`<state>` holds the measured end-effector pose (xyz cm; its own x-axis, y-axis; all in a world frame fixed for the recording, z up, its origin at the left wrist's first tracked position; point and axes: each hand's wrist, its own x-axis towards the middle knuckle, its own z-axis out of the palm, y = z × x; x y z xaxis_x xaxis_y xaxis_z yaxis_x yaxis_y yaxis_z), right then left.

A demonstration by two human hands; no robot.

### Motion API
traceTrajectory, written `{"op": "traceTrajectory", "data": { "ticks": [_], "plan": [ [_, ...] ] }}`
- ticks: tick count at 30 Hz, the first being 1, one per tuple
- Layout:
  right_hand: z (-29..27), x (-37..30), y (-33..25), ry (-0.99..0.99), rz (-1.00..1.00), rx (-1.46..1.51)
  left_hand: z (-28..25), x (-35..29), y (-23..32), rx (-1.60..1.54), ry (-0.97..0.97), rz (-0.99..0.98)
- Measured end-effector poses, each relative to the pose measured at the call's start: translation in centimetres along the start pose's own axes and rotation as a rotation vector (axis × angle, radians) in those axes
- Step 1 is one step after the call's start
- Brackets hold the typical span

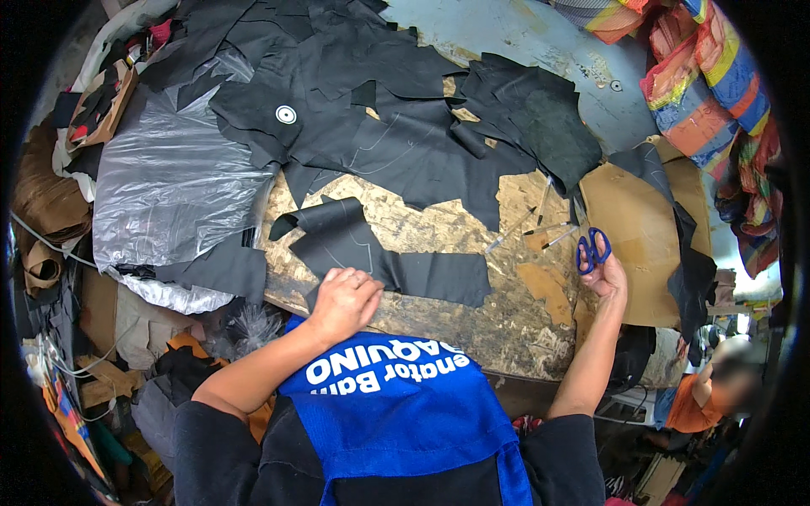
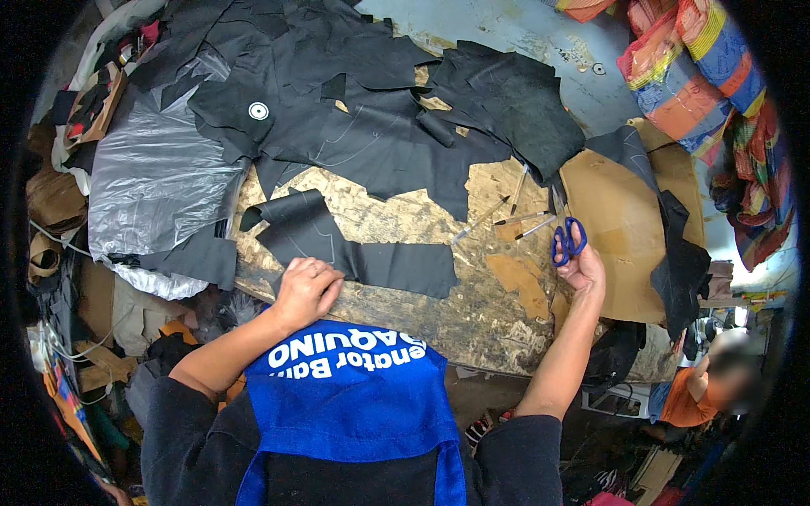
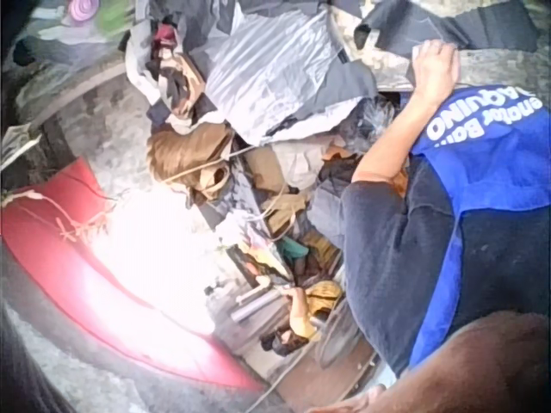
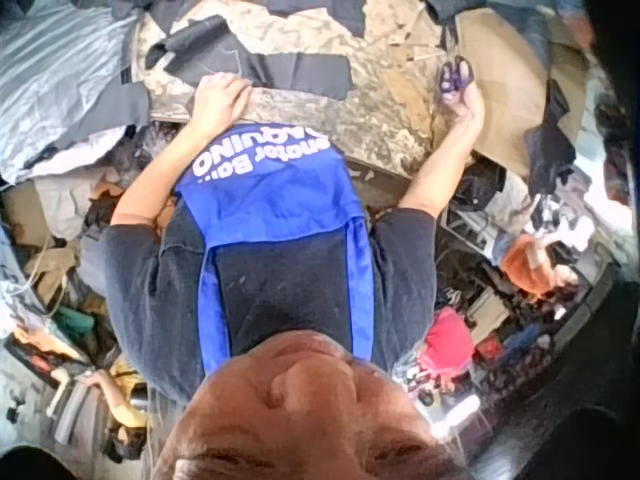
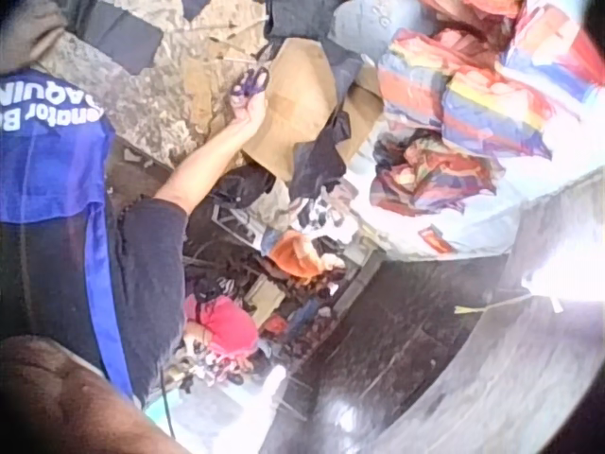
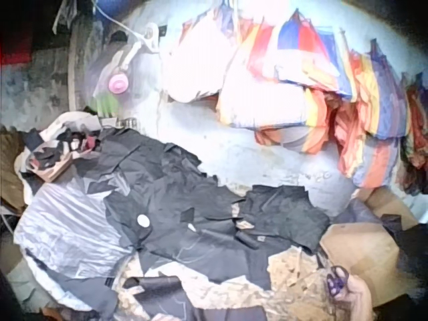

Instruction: The person marks and cuts black fabric pieces on a worktable. They use a ruler and marker to draw straight lines, then cut along the marked lines with scissors. The person repeatedly folds, aligns, and marks additional fabric sections before cutting them.

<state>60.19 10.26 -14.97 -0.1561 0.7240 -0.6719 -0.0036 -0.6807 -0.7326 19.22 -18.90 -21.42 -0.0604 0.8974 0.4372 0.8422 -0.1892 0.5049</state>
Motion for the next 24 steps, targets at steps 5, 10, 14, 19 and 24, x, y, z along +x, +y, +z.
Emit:
{"op": "traceTrajectory", "data": {
  "ticks": [5, 10, 14, 19, 24],
  "plan": [
    [4.2, -5.7, 2.8, -0.246, -0.251, 0.11, 1.7, 1.4, 1.2, -0.02, 0.006, -0.035],
    [9.6, -11.2, 9.3, -0.586, 0.069, -0.218, 1.0, 2.4, 0.7, -0.075, 0.16, -0.046],
    [13.2, -12.5, 12.7, -1.106, 0.07, -0.677, -0.1, 2.3, 1.0, -0.092, 0.182, -0.015],
    [15.5, -12.0, 13.2, -1.207, 0.209, -0.63, 0.0, 1.8, 2.2, -0.142, 0.138, 0.043],
    [16.8, -12.5, 12.9, -1.138, 0.148, -0.653, 0.5, 1.7, 3.0, -0.134, 0.136, 0.076]
  ]
}}
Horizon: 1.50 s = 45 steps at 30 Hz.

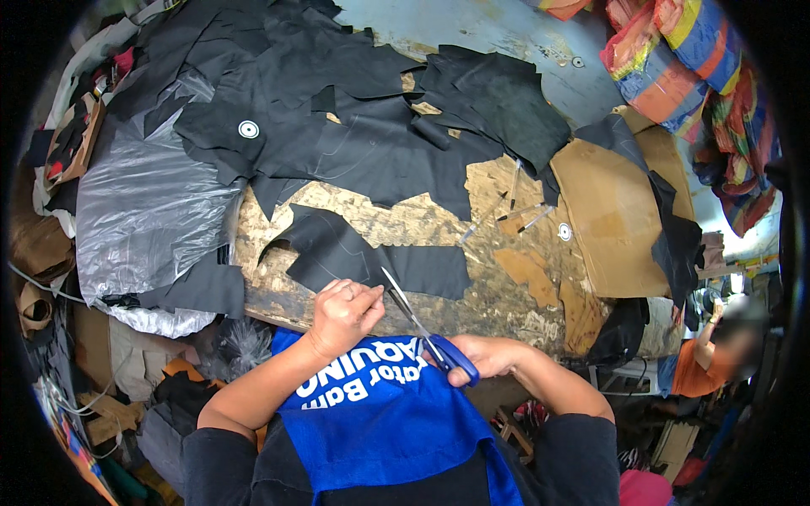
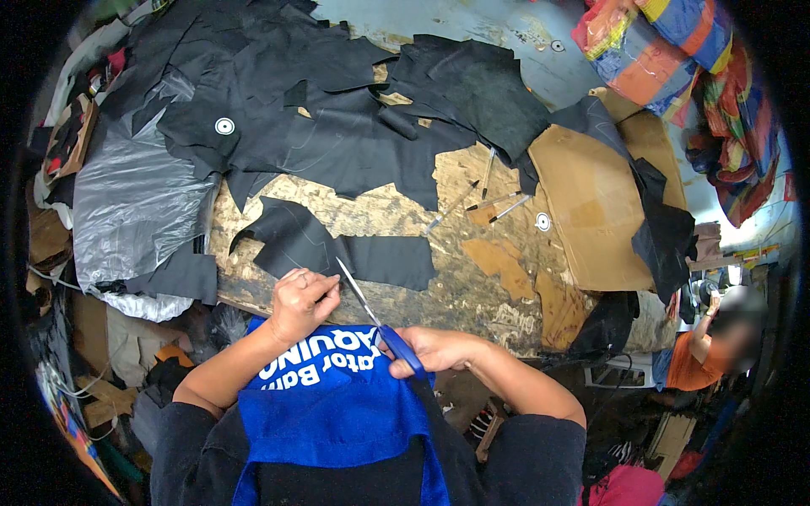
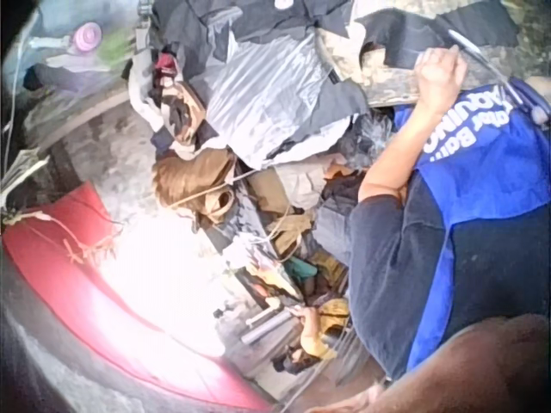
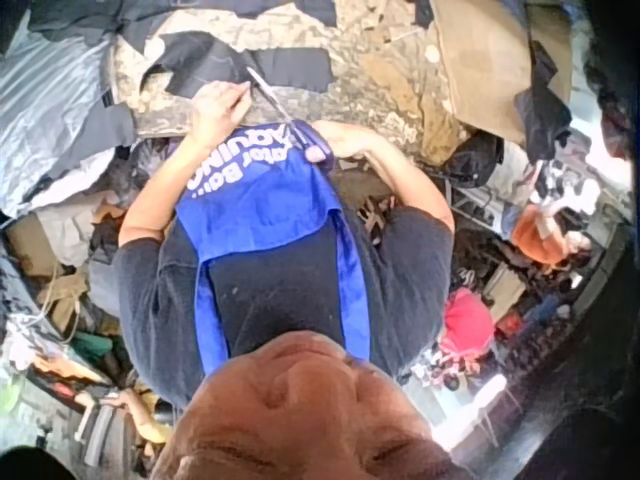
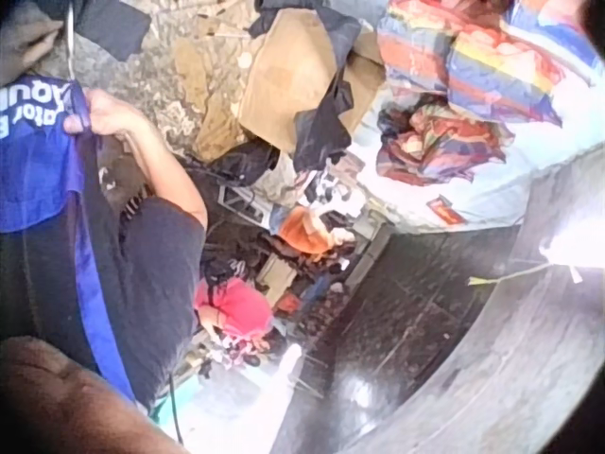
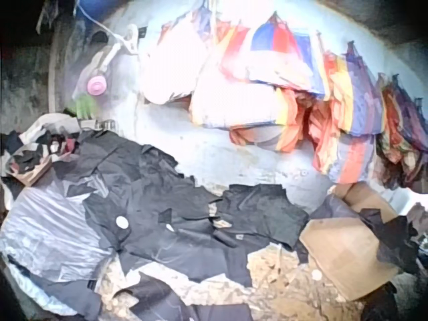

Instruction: The person marks and cuts black fabric pieces on a worktable. They use a ruler and marker to draw straight lines, then cut along the marked lines with scissors. The person repeatedly folds, aligns, and marks additional fabric sections before cutting them.

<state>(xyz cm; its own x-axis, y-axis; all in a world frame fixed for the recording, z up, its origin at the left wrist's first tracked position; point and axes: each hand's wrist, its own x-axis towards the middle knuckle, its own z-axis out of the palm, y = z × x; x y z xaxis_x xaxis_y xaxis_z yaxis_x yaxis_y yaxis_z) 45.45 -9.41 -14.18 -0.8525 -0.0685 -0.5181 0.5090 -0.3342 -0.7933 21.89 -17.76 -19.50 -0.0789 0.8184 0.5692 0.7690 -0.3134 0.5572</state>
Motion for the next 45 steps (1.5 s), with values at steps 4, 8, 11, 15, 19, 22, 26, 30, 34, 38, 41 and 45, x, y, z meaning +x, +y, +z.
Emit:
{"op": "traceTrajectory", "data": {
  "ticks": [4, 8, 11, 15, 19, 22, 26, 30, 34, 38, 41, 45],
  "plan": [
    [0.8, 2.0, -0.3, 0.209, 0.047, -0.028, 0.5, 0.2, 0.7, -0.038, -0.008, 0.038],
    [1.3, 3.2, -0.1, 0.385, 0.179, -0.098, 0.7, 0.2, 0.4, -0.041, 0.003, 0.044],
    [1.8, 3.4, 0.5, 0.487, 0.196, -0.193, 0.5, -0.1, 0.1, -0.049, -0.018, 0.05],
    [2.3, 3.8, 1.5, 0.561, 0.131, -0.113, 0.5, -0.4, 0.1, -0.072, -0.052, 0.032],
    [2.1, 4.9, 1.4, 0.597, 0.1, -0.052, 0.9, -0.6, 0.3, -0.125, -0.064, 0.032],
    [2.4, 4.6, 1.0, 0.638, -0.023, -0.182, 0.6, -1.0, 0.2, -0.144, -0.19, 0.009],
    [1.5, 1.2, 1.5, 1.025, 0.04, -0.386, -1.7, -1.4, -0.5, -0.034, -0.142, -0.196],
    [-0.6, -3.0, 4.1, 1.47, 0.282, -0.791, -4.7, -0.1, -3.6, 0.229, 0.091, -0.797],
    [-1.9, -4.4, 5.3, 1.589, 0.297, -0.849, -4.5, 2.1, -5.5, 0.007, 0.052, -0.866],
    [-1.5, -4.2, 2.5, 1.539, 0.174, -0.876, -5.2, 4.7, -4.9, -0.547, -0.012, -0.616],
    [-1.9, -1.9, -1.1, 1.181, -0.328, -0.395, -6.5, 6.4, -3.2, -0.883, -0.099, -0.413],
    [-1.9, 3.9, -5.9, 0.538, -0.738, -0.052, -7.3, 8.0, -1.4, -0.979, -0.21, -0.292]
  ]
}}
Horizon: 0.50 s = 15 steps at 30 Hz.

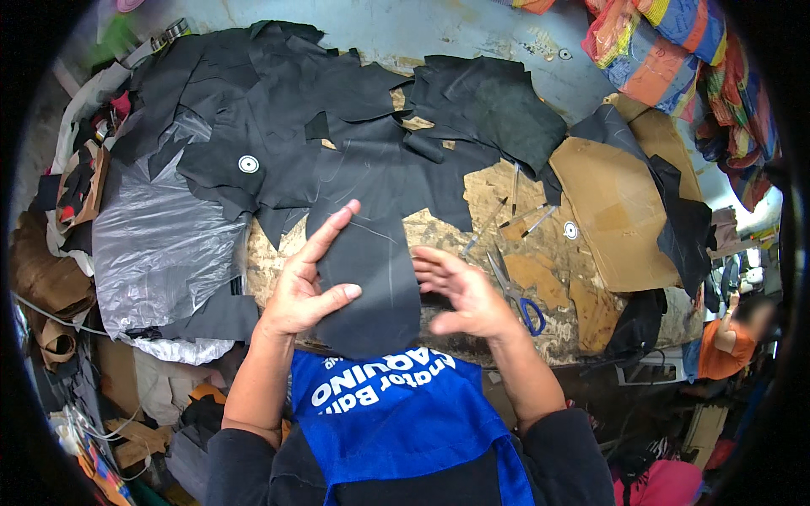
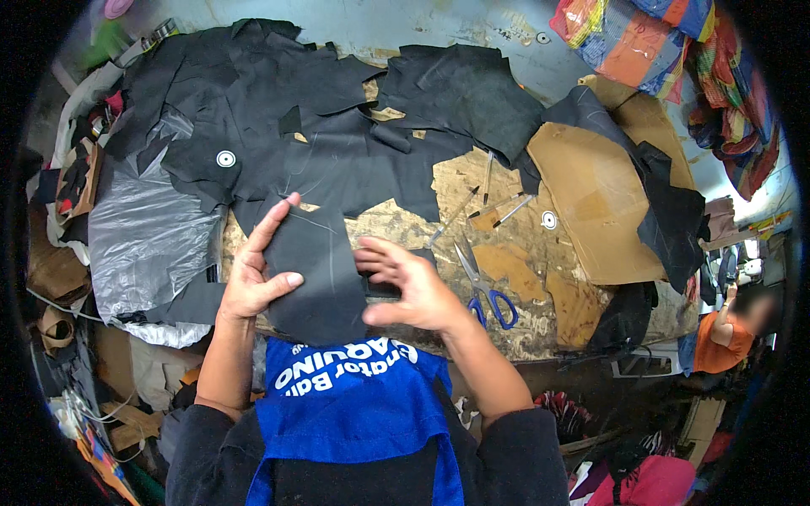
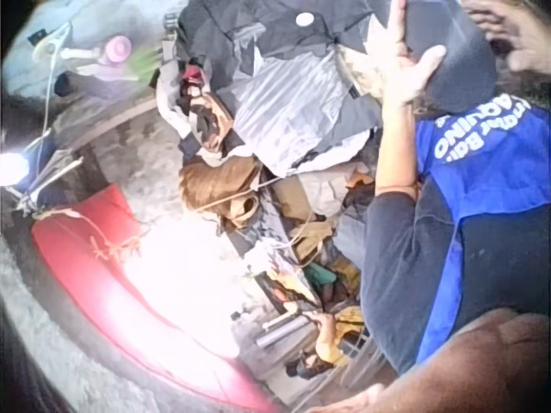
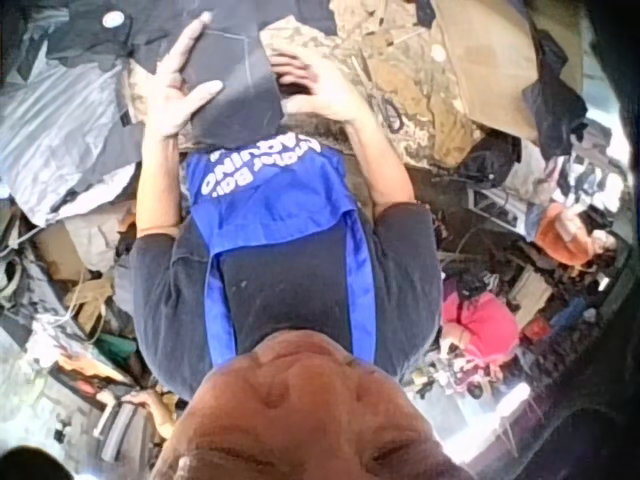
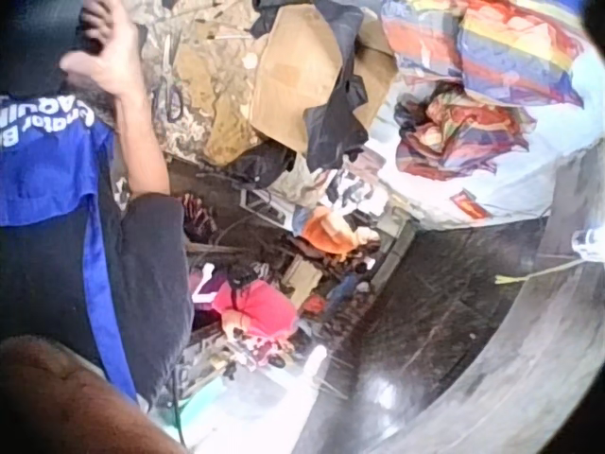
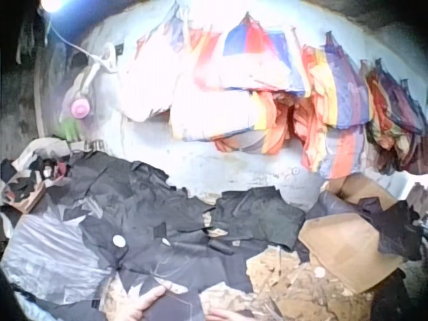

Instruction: The person marks and cuts black fabric pieces on a worktable. They use a ruler and marker to draw straight lines, then cut along the marked lines with scissors. The person repeatedly folds, aligns, and marks additional fabric sections before cutting them.

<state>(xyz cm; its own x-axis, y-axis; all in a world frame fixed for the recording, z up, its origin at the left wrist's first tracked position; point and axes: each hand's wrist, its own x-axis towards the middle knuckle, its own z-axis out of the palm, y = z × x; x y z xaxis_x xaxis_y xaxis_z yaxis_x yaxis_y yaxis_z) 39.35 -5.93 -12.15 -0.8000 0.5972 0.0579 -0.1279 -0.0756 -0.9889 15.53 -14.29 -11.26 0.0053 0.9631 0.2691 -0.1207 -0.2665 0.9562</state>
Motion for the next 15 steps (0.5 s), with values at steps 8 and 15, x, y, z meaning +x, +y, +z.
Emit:
{"op": "traceTrajectory", "data": {
  "ticks": [8, 15],
  "plan": [
    [-3.8, 2.2, -6.1, 0.58, -0.123, -0.454, -1.0, 1.1, -4.6, 0.291, 0.359, -0.349],
    [-25.1, -4.5, -18.3, 1.358, -0.579, -0.155, 3.1, 1.3, -9.2, 1.241, 0.056, -0.195]
  ]
}}
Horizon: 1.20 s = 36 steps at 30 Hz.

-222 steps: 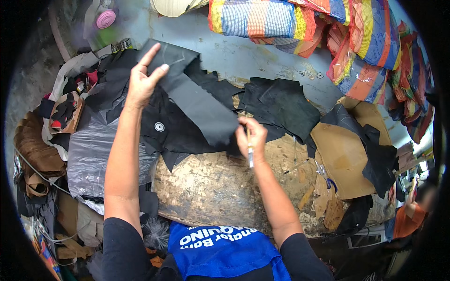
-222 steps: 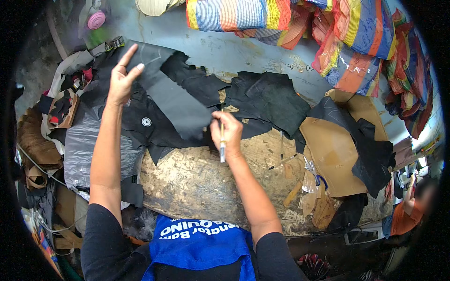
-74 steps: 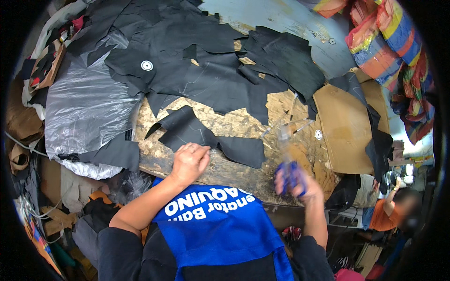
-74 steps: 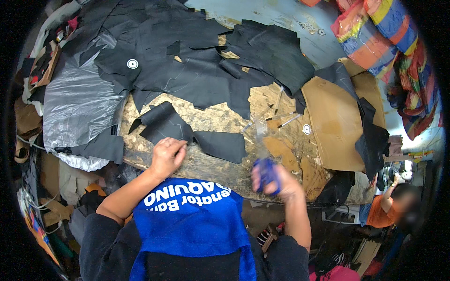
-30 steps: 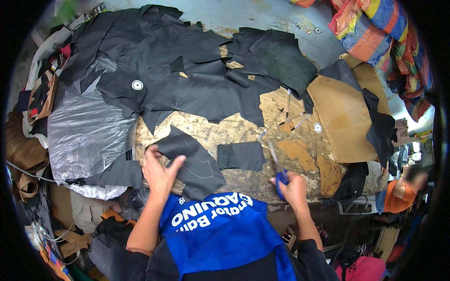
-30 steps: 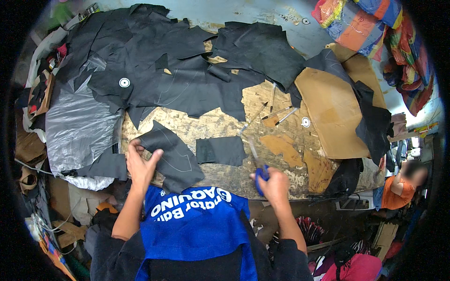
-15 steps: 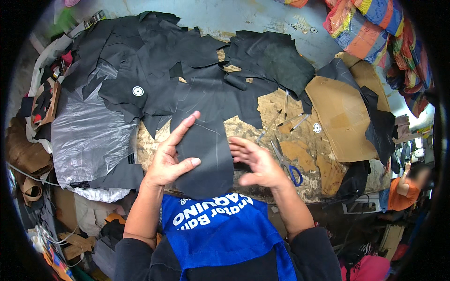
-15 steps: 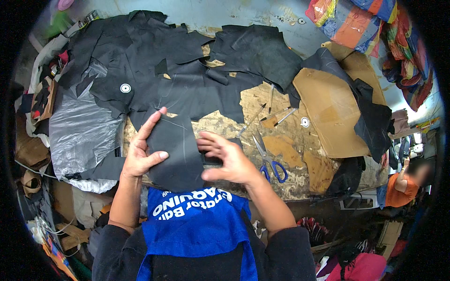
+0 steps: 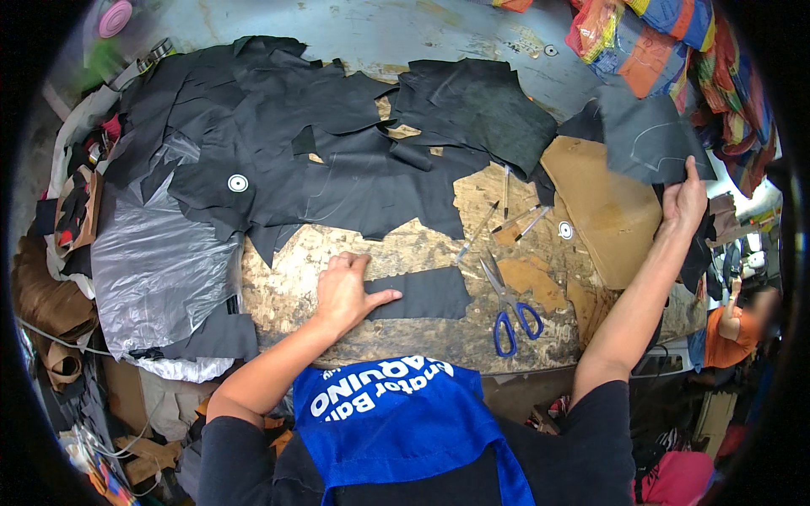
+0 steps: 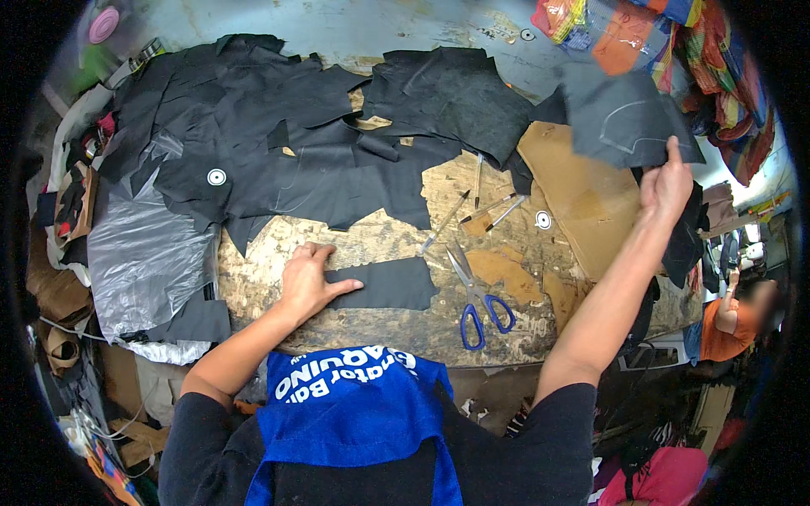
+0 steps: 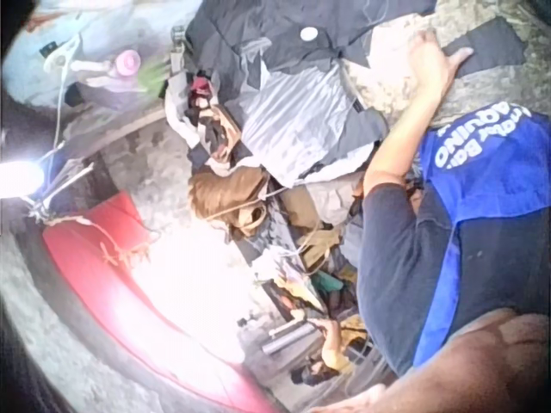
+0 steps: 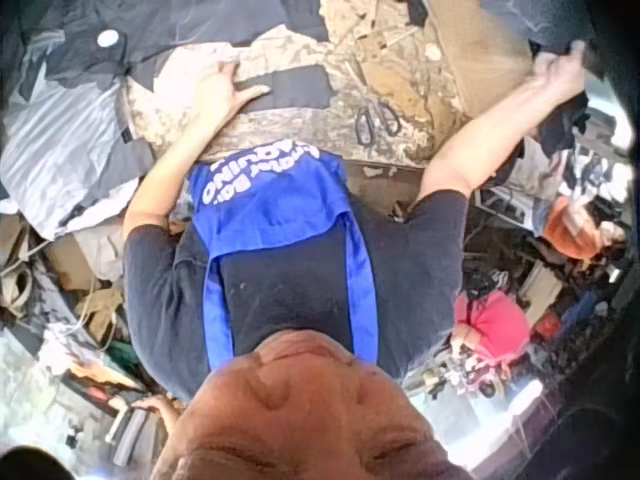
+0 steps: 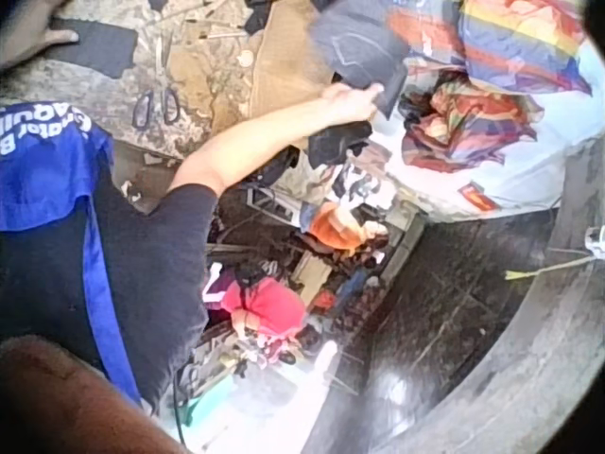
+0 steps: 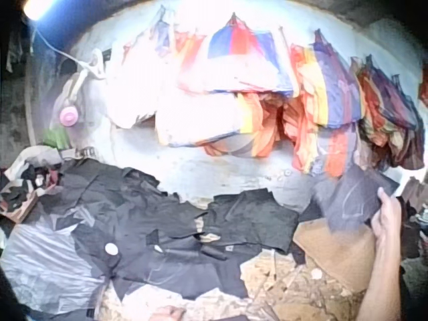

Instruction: The person marks and cuts black fabric pieces on a worktable. They use a ruler and marker to draw straight lines, then cut along the marked lines with scissors. The person repeatedly folds, aligns, and marks additional fabric sections before cutting them.

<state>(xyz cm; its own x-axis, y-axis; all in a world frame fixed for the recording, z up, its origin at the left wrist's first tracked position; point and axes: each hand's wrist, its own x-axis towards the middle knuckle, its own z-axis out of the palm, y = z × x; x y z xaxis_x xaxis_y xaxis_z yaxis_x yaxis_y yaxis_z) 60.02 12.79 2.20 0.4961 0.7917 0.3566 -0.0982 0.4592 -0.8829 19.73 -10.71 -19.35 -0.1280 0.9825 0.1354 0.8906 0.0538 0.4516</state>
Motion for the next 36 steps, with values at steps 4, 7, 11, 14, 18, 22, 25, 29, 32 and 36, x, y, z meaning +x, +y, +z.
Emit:
{"op": "traceTrajectory", "data": {
  "ticks": [4, 7, 11, 14, 18, 22, 25, 29, 32, 36],
  "plan": [
    [-1.6, -2.6, 2.3, 0.182, -0.392, -1.04, 0.6, 2.3, 1.4, -0.114, -0.29, 0.113],
    [0.6, -15.1, 7.0, -0.592, -0.237, -0.625, -0.2, 3.8, 2.2, -0.339, -0.382, 0.283],
    [4.5, -27.0, 9.3, -1.472, -0.334, -0.638, -2.7, 5.1, 2.3, -0.561, -0.321, 0.462],
    [6.9, -27.3, 10.3, -1.436, 0.141, -0.536, -4.2, 6.8, 0.6, -0.605, -0.182, 0.227],
    [9.8, -18.6, 12.3, -0.837, 0.273, -0.429, -4.8, 11.4, -5.0, -0.104, 0.349, -0.056],
    [10.8, -15.0, 13.5, -0.426, 0.014, -1.064, -3.7, 12.9, -7.9, 0.172, 0.14, -0.21],
    [11.2, -20.2, 15.4, -0.776, 0.151, -1.279, -3.6, 12.5, -7.9, -0.172, 0.024, -0.14],
    [12.1, -24.6, 17.8, -0.922, 0.155, -1.255, -5.3, 9.1, -8.2, -1.228, -0.273, -0.388],
    [12.2, -25.8, 16.7, -1.01, 0.137, -0.891, -8.0, 6.0, -9.1, -1.323, -0.333, -0.464],
    [11.6, -26.4, 10.9, -0.934, 0.667, -0.074, -13.7, 1.7, -9.3, -1.405, -0.113, -0.408]
  ]
}}
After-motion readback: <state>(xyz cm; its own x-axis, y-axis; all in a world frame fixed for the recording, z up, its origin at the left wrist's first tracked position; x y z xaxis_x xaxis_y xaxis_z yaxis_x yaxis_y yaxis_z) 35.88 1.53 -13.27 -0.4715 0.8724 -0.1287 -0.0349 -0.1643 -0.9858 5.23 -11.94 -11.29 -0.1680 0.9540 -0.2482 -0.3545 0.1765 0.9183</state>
